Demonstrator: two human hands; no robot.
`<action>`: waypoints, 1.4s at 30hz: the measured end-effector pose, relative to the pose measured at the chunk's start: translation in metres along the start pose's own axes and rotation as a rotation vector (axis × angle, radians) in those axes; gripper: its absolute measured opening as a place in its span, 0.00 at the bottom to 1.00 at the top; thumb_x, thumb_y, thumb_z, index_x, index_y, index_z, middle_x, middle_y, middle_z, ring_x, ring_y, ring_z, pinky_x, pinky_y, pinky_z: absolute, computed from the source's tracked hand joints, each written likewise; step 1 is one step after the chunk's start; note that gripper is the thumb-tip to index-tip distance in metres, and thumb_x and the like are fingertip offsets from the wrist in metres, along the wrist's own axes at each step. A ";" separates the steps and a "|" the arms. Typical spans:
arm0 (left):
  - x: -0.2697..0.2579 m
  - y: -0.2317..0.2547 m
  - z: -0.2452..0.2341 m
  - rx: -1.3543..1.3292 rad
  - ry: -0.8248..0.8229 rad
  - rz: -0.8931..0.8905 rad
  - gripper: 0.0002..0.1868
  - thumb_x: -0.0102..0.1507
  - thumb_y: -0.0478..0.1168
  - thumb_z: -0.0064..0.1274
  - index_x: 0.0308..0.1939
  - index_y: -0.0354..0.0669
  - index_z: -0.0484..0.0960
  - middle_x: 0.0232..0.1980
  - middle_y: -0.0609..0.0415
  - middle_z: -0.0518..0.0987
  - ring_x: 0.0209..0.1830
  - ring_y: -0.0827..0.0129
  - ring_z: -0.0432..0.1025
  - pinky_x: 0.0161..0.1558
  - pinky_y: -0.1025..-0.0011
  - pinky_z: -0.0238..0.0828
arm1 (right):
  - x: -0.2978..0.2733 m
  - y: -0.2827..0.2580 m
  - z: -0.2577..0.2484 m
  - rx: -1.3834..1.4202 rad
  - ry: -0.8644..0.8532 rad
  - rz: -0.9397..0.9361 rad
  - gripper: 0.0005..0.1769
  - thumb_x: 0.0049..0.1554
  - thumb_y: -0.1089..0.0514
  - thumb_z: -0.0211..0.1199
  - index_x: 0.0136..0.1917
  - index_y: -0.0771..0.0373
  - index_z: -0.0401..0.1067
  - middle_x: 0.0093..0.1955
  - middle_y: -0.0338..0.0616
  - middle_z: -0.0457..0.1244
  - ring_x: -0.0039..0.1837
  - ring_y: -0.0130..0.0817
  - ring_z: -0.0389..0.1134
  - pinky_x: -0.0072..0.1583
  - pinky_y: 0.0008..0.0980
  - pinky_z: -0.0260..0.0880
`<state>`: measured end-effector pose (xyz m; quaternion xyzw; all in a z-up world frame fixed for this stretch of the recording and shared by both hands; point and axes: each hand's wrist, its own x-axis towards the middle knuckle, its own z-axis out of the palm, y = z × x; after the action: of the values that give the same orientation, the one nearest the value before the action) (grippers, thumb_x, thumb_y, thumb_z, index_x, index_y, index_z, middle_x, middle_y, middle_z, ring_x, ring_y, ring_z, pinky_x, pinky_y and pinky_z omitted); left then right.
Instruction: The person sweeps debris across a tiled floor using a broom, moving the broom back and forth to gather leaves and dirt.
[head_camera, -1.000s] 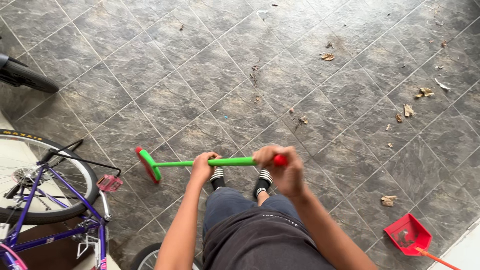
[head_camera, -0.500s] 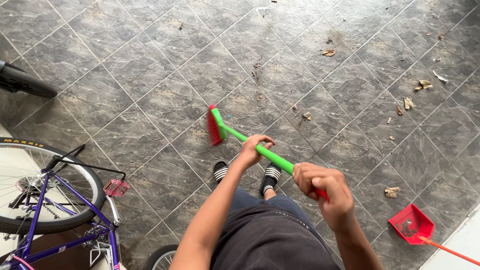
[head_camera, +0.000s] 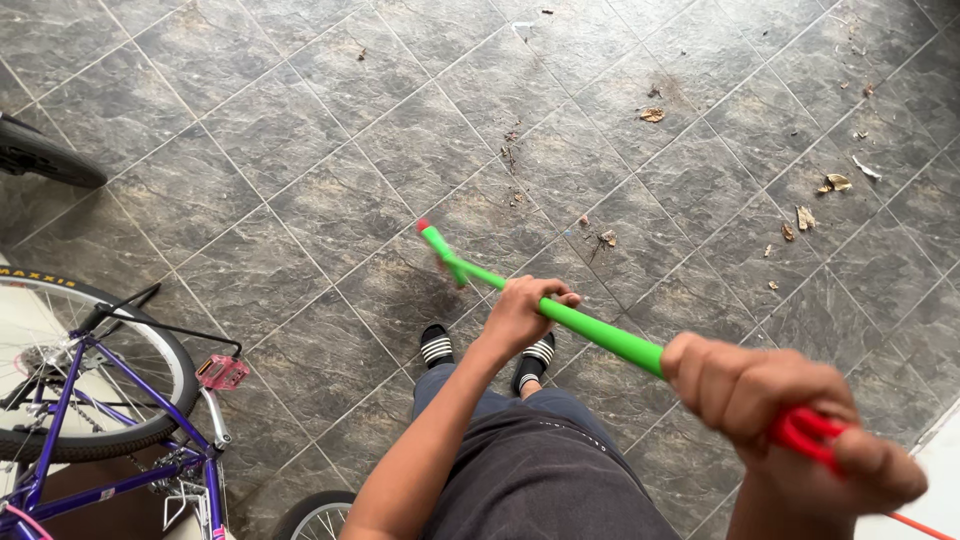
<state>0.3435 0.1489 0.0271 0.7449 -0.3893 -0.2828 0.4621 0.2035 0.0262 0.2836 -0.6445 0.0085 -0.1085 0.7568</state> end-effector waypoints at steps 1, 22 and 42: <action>-0.003 -0.002 -0.005 -0.023 -0.016 -0.056 0.19 0.65 0.56 0.54 0.37 0.47 0.89 0.32 0.49 0.84 0.36 0.57 0.77 0.46 0.58 0.72 | 0.000 0.007 -0.007 0.078 -0.015 -0.015 0.30 0.61 0.34 0.40 0.29 0.58 0.61 0.28 0.41 0.54 0.36 0.37 0.53 0.49 0.41 0.58; -0.021 -0.131 0.055 -0.102 -0.017 -0.160 0.12 0.65 0.49 0.56 0.40 0.48 0.88 0.41 0.51 0.85 0.46 0.57 0.78 0.53 0.59 0.70 | 0.003 0.083 0.012 -0.021 0.073 0.230 0.23 0.62 0.52 0.39 0.28 0.63 0.52 0.26 0.44 0.49 0.36 0.37 0.51 0.56 0.45 0.59; -0.015 -0.021 -0.030 -0.100 -0.094 -0.254 0.18 0.63 0.59 0.57 0.38 0.50 0.88 0.31 0.55 0.84 0.30 0.67 0.79 0.36 0.65 0.76 | 0.016 0.049 -0.023 0.321 -0.024 -0.112 0.34 0.65 0.31 0.36 0.35 0.58 0.63 0.32 0.43 0.57 0.39 0.37 0.57 0.51 0.40 0.58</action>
<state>0.3656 0.1816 0.0216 0.7503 -0.2984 -0.3925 0.4404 0.2233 0.0083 0.2339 -0.5160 -0.0540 -0.1429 0.8429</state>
